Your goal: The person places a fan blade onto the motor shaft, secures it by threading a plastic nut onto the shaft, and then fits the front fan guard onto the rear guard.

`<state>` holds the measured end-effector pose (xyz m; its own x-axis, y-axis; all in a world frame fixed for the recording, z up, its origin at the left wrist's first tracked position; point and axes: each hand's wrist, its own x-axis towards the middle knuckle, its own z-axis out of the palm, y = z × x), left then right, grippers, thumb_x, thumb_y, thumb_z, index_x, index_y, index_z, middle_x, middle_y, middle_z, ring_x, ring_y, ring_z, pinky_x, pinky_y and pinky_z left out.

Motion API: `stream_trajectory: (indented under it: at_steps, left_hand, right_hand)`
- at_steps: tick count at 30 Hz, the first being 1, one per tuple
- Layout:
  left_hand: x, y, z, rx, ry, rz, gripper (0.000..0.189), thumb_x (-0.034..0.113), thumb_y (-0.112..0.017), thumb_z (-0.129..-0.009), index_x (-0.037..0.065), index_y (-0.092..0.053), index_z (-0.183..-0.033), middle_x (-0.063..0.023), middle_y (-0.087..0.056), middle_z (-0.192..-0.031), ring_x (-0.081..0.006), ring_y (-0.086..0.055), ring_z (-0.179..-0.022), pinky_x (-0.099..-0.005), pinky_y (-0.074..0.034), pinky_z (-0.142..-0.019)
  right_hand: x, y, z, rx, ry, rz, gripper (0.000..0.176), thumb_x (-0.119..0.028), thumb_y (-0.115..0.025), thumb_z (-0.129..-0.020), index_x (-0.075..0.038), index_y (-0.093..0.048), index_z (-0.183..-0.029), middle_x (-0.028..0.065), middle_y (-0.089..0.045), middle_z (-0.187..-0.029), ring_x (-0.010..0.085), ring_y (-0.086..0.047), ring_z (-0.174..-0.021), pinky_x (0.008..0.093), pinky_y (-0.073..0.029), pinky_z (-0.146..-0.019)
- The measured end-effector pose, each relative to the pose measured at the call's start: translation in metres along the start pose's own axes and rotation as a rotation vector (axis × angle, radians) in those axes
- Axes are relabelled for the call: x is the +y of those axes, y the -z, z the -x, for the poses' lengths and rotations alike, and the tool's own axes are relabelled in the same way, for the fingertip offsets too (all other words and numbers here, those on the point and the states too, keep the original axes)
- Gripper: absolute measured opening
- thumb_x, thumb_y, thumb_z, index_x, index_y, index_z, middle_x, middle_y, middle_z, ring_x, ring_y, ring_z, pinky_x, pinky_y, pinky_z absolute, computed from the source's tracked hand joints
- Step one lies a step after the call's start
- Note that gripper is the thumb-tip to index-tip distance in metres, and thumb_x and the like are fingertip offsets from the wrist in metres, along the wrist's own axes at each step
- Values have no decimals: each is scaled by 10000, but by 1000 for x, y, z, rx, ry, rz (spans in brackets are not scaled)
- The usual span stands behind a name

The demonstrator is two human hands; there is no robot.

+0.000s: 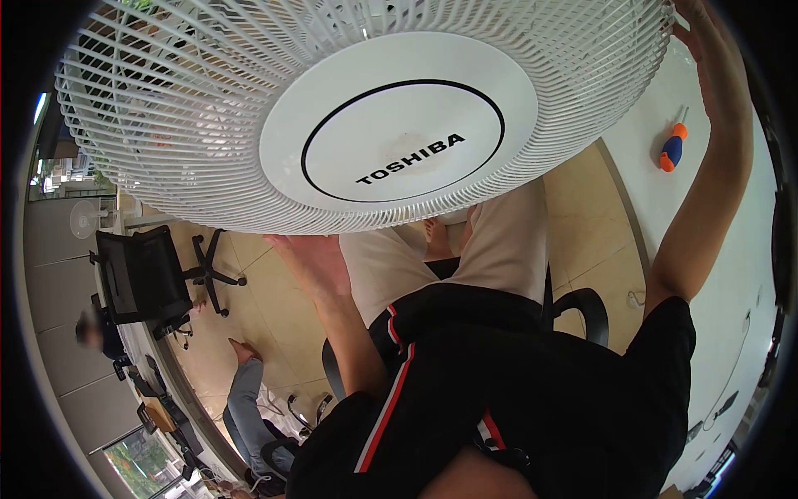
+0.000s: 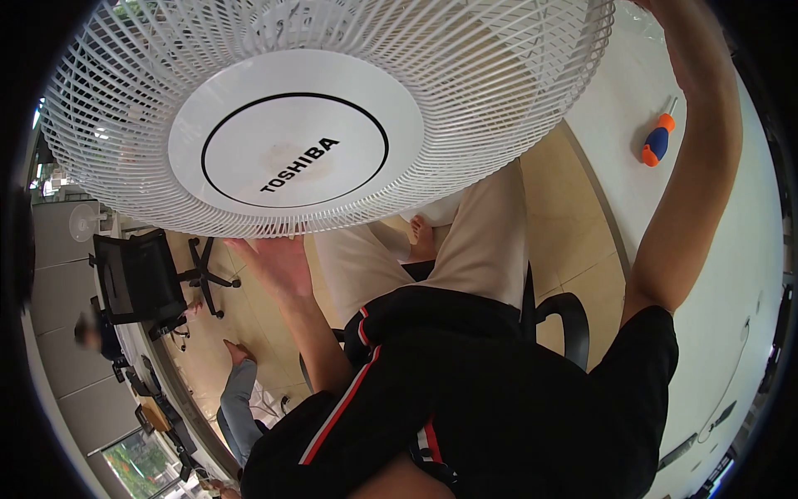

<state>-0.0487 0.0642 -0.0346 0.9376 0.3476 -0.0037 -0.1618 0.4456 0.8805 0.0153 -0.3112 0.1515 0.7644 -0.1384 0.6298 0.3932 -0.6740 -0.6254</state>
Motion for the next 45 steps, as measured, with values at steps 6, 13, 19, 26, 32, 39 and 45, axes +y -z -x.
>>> stream_trajectory:
  at_steps: [6, 13, 19, 26, 32, 39, 45]
  left_hand:
    - [-2, -3, -2, -1, 2, 18, 778, 687, -417, -983, 234, -233, -1589, -20, -297, -1609, -241, -333, -1448, -475, -342, -1144]
    - [-6, 9, -6, -85, 47, 108, 765, 686, -366, -999, 222, -229, -1592, -13, -284, -1612, -233, -299, -1468, -466, -304, -1173]
    - [2, -8, -3, -45, -13, 55, 733, 661, -352, -1017, 221, -227, -1590, -5, -293, -1603, -221, -322, -1450, -462, -313, -1167]
    - [15, -14, 0, 37, -66, -49, 767, 689, -372, -998, 217, -236, -1586, -21, -289, -1594, -230, -305, -1443, -480, -295, -1154]
    - [19, -13, -2, 81, -78, -128, 805, 711, -393, -982, 204, -231, -1585, -54, -273, -1586, -255, -293, -1440, -505, -280, -1152]
    - [21, -15, -10, 92, -102, -173, 810, 724, -373, -980, 217, -209, -1590, -68, -271, -1584, -260, -287, -1449, -513, -278, -1152]
    - [17, -15, -13, 95, -119, -176, 808, 719, -375, -982, 211, -214, -1590, -69, -262, -1595, -260, -281, -1454, -522, -264, -1160]
  right_hand:
    - [-1, -4, 1, 28, 66, 2, 856, -718, -621, -854, 75, -648, -1176, 214, -680, -1043, 307, -687, -989, 403, -569, -841]
    - [-23, -7, 1, 22, -152, 137, 891, -748, -607, -845, 68, -643, -1203, 220, -681, -1056, 325, -685, -1017, 389, -560, -877]
    - [-12, 8, 3, -54, -86, 87, 856, -725, -612, -849, 48, -644, -1215, 225, -671, -1088, 321, -670, -1048, 411, -544, -893]
    - [-10, 10, 4, -79, -84, 80, 788, -669, -627, -859, 34, -642, -1212, 184, -668, -1084, 279, -655, -1038, 383, -527, -880]
    - [-7, 15, 5, -92, -92, 85, 730, -622, -640, -867, 22, -640, -1210, 150, -665, -1081, 243, -642, -1029, 359, -512, -869]
    - [-3, 18, 4, -112, -109, 86, 664, -566, -655, -876, 8, -638, -1208, 109, -662, -1077, 201, -628, -1019, 331, -494, -857]
    - [0, 19, 3, -132, -121, 83, 608, -519, -667, -884, -4, -637, -1206, 74, -659, -1074, 165, -615, -1010, 307, -479, -846]
